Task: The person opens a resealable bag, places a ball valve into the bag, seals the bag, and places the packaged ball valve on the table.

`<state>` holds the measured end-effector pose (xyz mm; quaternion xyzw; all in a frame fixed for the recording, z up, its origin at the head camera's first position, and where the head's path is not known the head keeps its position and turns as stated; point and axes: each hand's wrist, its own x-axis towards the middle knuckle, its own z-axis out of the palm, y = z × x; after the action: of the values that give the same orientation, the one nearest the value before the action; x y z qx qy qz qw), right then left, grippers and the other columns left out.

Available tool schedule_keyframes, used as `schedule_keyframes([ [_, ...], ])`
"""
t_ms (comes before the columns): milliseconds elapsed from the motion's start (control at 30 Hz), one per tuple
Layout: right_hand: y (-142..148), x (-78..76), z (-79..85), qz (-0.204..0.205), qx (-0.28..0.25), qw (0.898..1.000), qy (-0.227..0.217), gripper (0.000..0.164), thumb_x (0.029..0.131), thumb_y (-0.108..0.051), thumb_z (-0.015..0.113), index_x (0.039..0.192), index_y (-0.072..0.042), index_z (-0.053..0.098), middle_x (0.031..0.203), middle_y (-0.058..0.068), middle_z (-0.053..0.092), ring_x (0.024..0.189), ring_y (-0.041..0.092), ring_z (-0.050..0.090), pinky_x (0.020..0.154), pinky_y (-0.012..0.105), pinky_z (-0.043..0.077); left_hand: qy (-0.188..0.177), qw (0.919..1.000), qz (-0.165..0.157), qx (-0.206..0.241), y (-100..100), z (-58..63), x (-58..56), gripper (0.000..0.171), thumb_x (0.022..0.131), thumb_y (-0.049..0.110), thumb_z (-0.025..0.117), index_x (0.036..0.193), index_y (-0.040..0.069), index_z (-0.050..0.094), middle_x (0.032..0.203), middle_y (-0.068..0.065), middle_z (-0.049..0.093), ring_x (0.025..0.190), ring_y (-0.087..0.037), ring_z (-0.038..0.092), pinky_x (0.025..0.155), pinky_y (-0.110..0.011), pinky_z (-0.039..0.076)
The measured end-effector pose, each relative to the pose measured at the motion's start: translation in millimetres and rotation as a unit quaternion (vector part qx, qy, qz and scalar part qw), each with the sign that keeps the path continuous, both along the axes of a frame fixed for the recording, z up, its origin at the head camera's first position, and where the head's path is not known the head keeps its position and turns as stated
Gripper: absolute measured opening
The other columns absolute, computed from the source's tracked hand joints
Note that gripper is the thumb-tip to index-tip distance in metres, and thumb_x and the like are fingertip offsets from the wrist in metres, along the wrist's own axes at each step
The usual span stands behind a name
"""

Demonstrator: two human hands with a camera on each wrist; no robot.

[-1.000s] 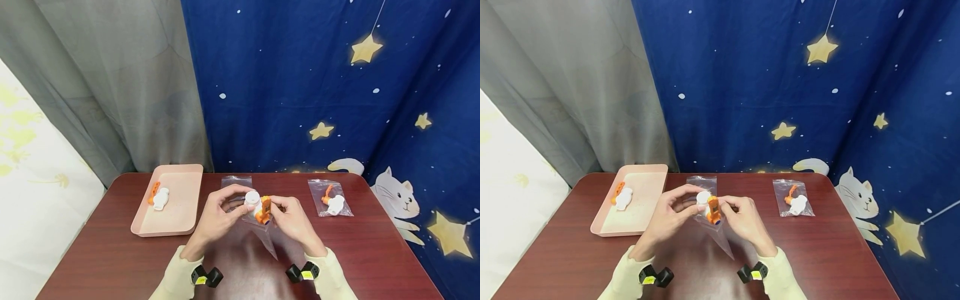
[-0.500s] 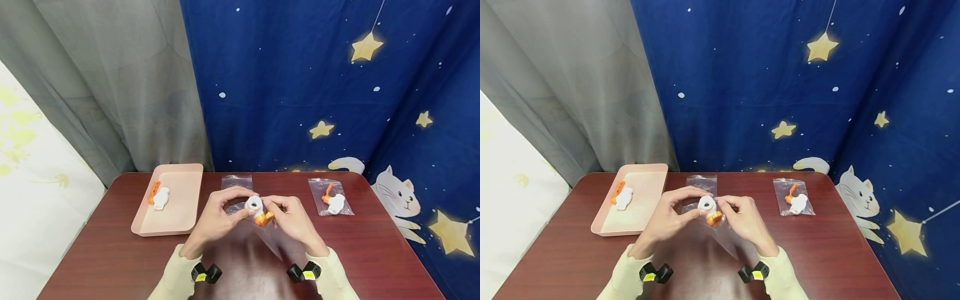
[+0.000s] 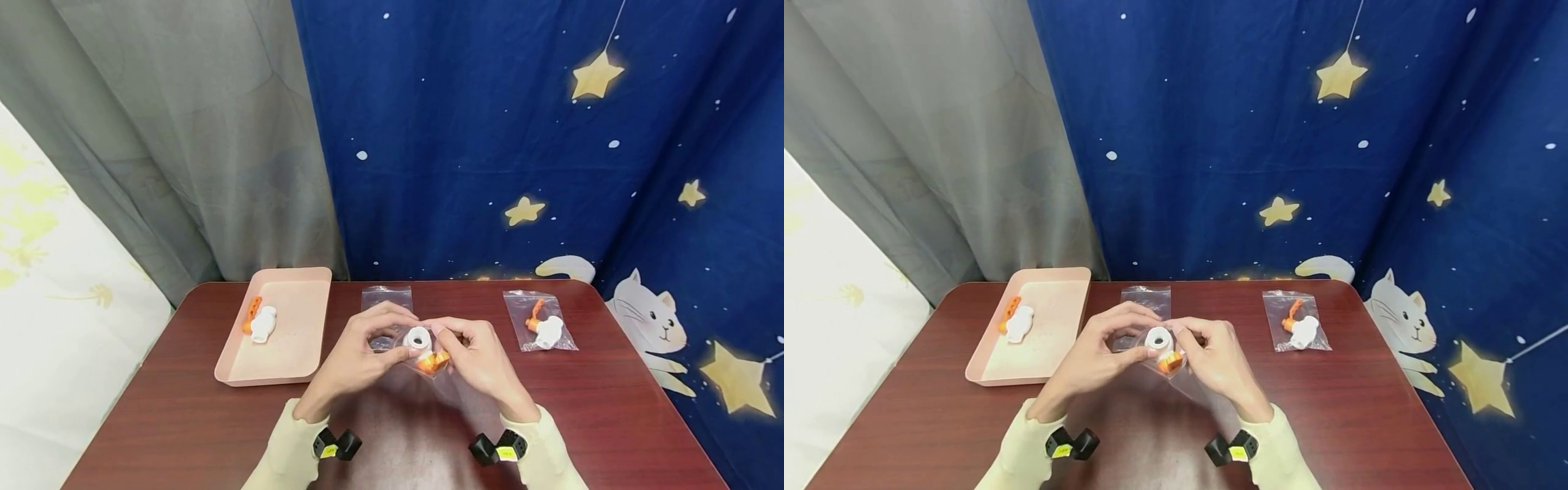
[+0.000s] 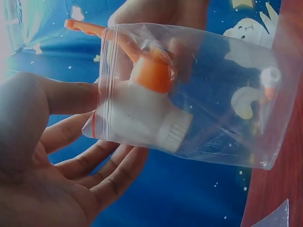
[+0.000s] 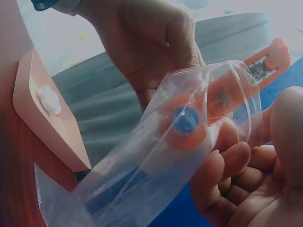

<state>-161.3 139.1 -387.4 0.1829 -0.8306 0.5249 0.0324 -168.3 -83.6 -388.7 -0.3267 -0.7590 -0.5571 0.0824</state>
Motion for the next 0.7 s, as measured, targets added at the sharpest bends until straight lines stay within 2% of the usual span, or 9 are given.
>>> schedule_keyframes([
  [133,-1.8,-0.3,-0.4,0.007,-0.012,1.0,0.015,0.02,0.104,-0.022,0.061,0.113,-0.019,0.078,0.069,0.0,0.066,0.047,0.014,0.058,0.046,0.027,0.05,-0.028,0.9995,-0.001,-0.012,-1.5,-0.6,0.5,0.031,0.084,0.005,0.082,0.112,0.016,0.076,0.111,0.0,0.071,0.102,-0.016,0.066,0.077,-0.03,0.061],
  [200,-2.7,-0.5,-0.8,0.011,-0.019,0.999,0.027,0.02,0.104,-0.021,0.06,0.111,-0.018,0.078,0.065,0.0,0.063,0.048,0.012,0.057,0.046,0.027,0.049,-0.049,0.9986,-0.01,-0.018,-2.3,-0.8,0.7,0.033,0.084,-0.005,0.077,0.112,0.014,0.076,0.109,-0.002,0.071,0.097,-0.015,0.066,0.075,-0.028,0.061],
  [267,-3.1,-0.4,-1.3,0.009,-0.018,0.999,0.036,0.019,0.104,-0.021,0.06,0.11,-0.019,0.078,0.067,0.001,0.066,0.047,0.01,0.056,0.045,0.027,0.049,-0.066,0.9973,-0.016,-0.026,-2.9,-0.6,0.9,0.037,0.084,-0.012,0.07,0.112,0.012,0.075,0.109,-0.003,0.071,0.092,-0.014,0.066,0.073,-0.026,0.06],
  [333,-3.4,-0.5,-1.6,0.008,-0.017,0.999,0.039,0.018,0.104,-0.022,0.06,0.109,-0.02,0.078,0.066,0.0,0.066,0.047,0.008,0.056,0.045,0.027,0.049,-0.07,0.9967,-0.012,-0.038,-3.4,-0.6,1.2,0.039,0.084,-0.015,0.063,0.111,0.012,0.074,0.107,-0.003,0.072,0.086,-0.014,0.065,0.07,-0.023,0.057],
  [467,-3.3,-0.3,-1.7,0.005,-0.009,0.999,0.04,0.018,0.104,-0.023,0.061,0.109,-0.022,0.078,0.063,0.0,0.063,0.047,0.006,0.054,0.045,0.026,0.047,-0.065,0.9968,0.018,-0.042,-2.6,0.9,3.0,0.044,0.083,-0.016,0.058,0.109,0.014,0.074,0.103,-0.002,0.073,0.086,-0.014,0.064,0.069,-0.021,0.055],
  [533,-3.4,-0.1,-1.4,0.011,-0.013,0.999,0.046,0.018,0.104,-0.022,0.061,0.109,-0.021,0.078,0.067,0.001,0.066,0.047,0.005,0.053,0.045,0.026,0.047,-0.067,0.9967,0.033,-0.032,-0.7,2.3,4.6,0.045,0.082,-0.016,0.057,0.11,0.016,0.074,0.101,-0.003,0.072,0.086,-0.014,0.064,0.069,-0.021,0.055],
  [700,-4.0,0.4,-1.6,0.036,-0.008,0.997,0.069,0.018,0.104,-0.02,0.061,0.109,-0.019,0.078,0.081,0.0,0.073,0.05,0.002,0.052,0.045,0.023,0.045,-0.064,0.9952,0.067,-0.03,6.4,5.3,9.0,0.036,0.087,-0.006,0.069,0.115,0.017,0.07,0.092,-0.003,0.069,0.081,-0.011,0.062,0.064,-0.02,0.053],
])
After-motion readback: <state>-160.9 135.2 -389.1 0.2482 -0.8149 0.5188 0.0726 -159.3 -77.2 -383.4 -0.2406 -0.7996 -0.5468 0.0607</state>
